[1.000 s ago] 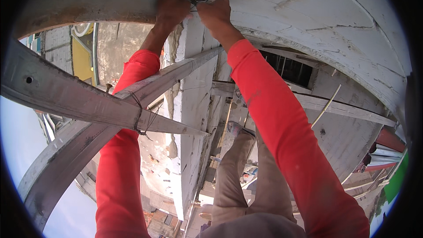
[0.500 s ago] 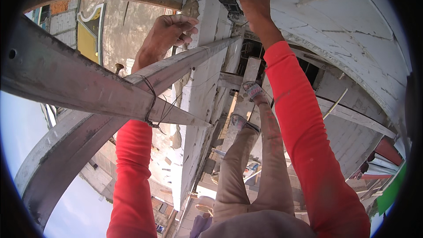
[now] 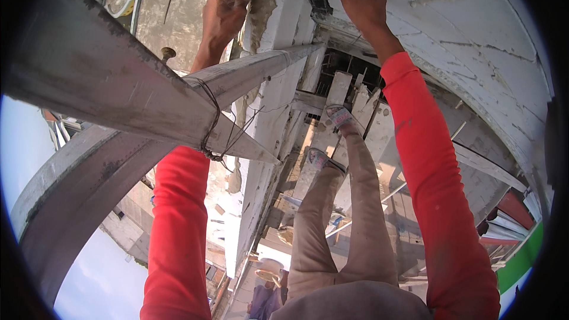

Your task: The person applies mortar to a wall using a trowel and places white rectangular tiles onto the surface. They adjust the tiles to fit and continue applying mortar to secure them in place.

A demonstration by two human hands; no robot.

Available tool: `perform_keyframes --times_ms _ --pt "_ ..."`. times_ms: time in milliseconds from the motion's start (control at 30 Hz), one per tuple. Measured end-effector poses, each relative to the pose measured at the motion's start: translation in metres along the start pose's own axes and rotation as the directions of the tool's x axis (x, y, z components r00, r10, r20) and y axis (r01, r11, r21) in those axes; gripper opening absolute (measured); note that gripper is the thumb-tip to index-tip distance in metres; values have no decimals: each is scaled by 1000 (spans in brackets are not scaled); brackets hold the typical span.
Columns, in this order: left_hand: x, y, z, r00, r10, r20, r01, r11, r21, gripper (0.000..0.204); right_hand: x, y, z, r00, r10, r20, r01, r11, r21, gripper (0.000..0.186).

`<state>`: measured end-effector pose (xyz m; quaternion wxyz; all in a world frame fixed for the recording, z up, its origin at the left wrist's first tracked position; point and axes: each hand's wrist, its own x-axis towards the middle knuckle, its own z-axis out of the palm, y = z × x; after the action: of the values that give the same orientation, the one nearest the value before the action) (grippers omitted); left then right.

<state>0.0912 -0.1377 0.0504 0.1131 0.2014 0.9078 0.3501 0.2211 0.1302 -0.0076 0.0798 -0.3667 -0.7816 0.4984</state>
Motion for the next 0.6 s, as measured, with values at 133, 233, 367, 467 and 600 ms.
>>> perform_keyframes --times_ms 133,233,367,467,600 --pt "0 -2 8 997 -28 -69 36 992 117 40 -1 9 12 997 71 -39 -58 961 270 38" --pt "1 0 10 996 -56 -74 68 983 169 41 -6 12 23 984 181 2 -167 905 391 35" --pt "-5 19 -9 988 -156 -11 156 969 190 38 -9 6 21 952 290 96 -303 847 437 36" --pt "-7 42 -33 962 -244 123 220 959 177 37 -17 2 5 975 208 76 -221 887 406 37" --pt "-8 71 -28 930 9 369 24 996 -83 41 -31 1 -14 983 111 144 -162 891 423 32"
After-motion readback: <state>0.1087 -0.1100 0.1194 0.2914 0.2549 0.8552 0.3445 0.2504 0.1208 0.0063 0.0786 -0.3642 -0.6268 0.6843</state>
